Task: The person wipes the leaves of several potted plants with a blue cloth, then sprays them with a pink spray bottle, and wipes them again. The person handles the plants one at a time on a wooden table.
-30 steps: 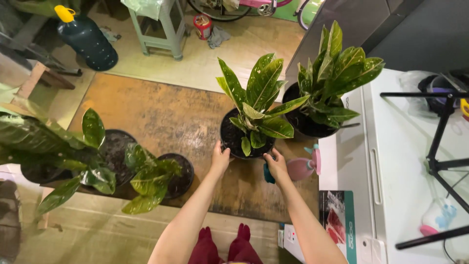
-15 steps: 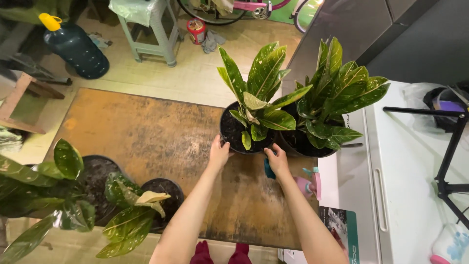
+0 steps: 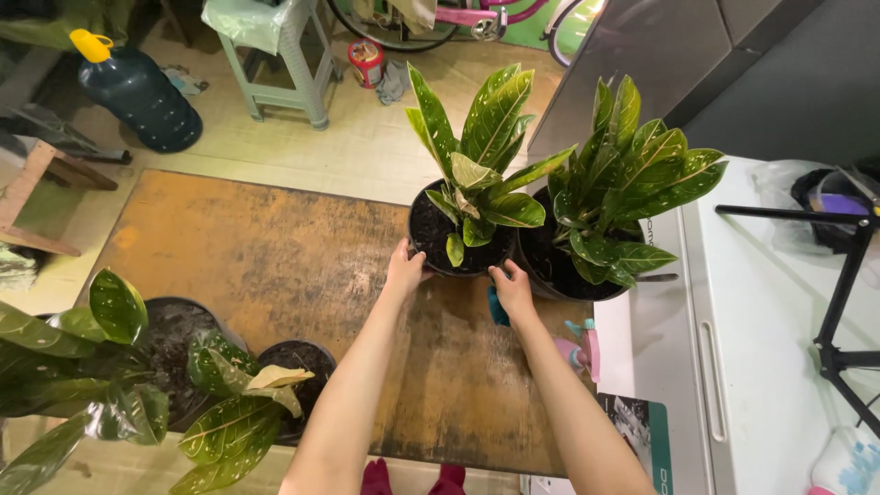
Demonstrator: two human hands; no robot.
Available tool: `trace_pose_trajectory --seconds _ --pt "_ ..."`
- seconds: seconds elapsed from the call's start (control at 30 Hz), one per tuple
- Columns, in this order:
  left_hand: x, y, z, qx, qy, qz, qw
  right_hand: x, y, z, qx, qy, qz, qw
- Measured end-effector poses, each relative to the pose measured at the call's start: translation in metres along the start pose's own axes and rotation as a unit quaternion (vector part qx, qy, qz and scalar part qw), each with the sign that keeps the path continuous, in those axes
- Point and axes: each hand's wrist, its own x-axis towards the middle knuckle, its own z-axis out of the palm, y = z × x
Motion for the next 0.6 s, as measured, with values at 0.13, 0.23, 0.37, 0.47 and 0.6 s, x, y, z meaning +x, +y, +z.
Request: trace_pose_trajectory --seconds 0.13,0.23,0.37,0.47,0.6 --pt "-0.011 -0.001 -0.002 -0.003 -0.017 -0.003 1.0 0.014 0.016 -0.002 0.016 -0.003 -0.017 1.0" --pt "-0.053 0.016 0.0 0.071 0.026 -0.006 0.997 0.007 0.012 -0.011 -0.028 -0.028 -0.024 0.999" --pt "-0.034 -0.046 -0.026 0.274 0.043 0.022 0.96 -0.05 -0.024 -0.018 -0.038 -0.041 -0.017 0.998" --pt "-0.051 -0.062 -0.037 0.272 0.035 0.071 0.959 -0.06 -0.019 -0.017 -0.025 -0.048 -0.016 0.998" --pt "-0.067 -0.051 -0.04 0.245 -0.004 0.1 0.964 -0.075 -0.022 -0.005 -0.015 -0.069 -0.08 0.994"
